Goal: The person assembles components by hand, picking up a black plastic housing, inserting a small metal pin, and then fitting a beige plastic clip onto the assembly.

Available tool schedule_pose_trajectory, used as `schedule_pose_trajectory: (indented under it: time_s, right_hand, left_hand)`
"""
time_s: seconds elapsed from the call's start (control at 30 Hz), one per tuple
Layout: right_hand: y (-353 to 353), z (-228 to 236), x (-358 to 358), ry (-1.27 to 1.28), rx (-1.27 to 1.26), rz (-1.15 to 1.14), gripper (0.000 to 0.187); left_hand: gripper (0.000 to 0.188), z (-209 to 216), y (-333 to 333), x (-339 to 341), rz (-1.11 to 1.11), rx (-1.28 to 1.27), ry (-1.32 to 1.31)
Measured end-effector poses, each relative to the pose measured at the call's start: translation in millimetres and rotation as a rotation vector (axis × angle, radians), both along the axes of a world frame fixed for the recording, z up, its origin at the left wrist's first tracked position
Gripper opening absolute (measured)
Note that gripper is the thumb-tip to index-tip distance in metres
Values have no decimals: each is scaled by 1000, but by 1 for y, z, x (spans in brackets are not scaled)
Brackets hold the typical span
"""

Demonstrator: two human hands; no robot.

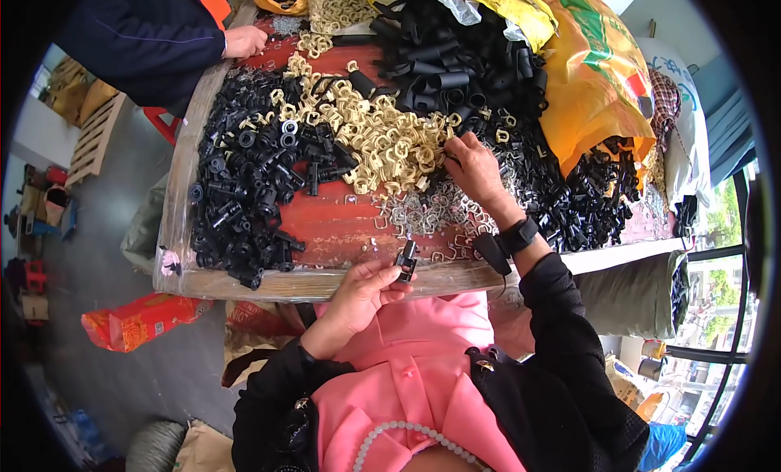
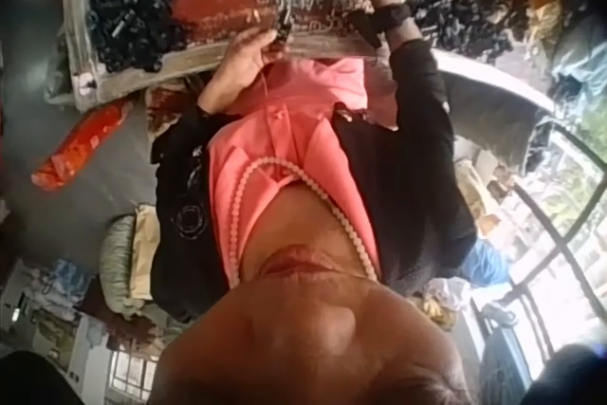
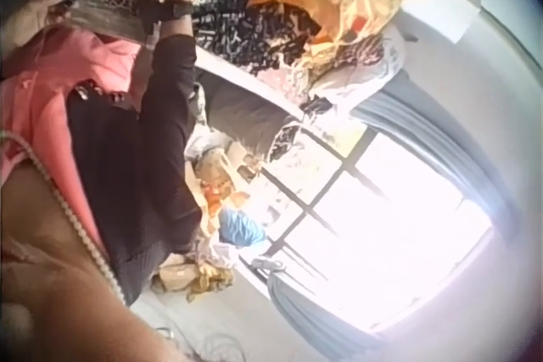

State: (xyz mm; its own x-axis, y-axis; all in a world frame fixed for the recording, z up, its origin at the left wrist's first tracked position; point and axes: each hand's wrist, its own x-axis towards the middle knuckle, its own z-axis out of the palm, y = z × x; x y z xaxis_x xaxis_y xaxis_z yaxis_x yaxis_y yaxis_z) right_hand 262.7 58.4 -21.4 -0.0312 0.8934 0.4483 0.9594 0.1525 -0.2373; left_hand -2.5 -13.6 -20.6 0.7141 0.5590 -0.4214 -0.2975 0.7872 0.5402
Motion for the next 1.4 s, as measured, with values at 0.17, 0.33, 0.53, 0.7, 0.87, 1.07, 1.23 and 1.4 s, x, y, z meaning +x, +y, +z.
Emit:
schedule_pose_trajectory:
  time_s: [0.17, 0.33, 0.53, 0.7, 0.87, 1.07, 1.23, 1.4]
  right_hand:
    - [-17, 1, 2, 287, 12, -12, 11]
    - [-54, 2, 1, 550, -41, -5, 9]
    - [-88, 3, -7, 862, -215, 12, 7]
    - [-109, 20, -36, 1609, -364, 376, 7]
    - [-122, 35, -69, 1629, -493, 505, 10]
    - [-114, 36, -81, 1566, -467, 632, 7]
    - [-107, 27, -83, 1566, -565, 672, 7]
    - [-101, 19, -80, 1567, -633, 706, 8]
  left_hand:
    - [18, -1, -1, 0, 21, 8, -2]
    - [16, 0, -8, 2, 51, 40, -18]
    - [17, 8, -19, 2, 43, 68, -42]
    - [17, 10, -26, 2, 67, 70, -36]
    - [17, 16, -26, 4, 24, 85, -52]
    - [20, 11, -20, 4, -27, 71, -56]
    - [23, 4, -12, 2, -60, 4, -74]
    - [26, -5, -8, 0, -103, -64, -119]
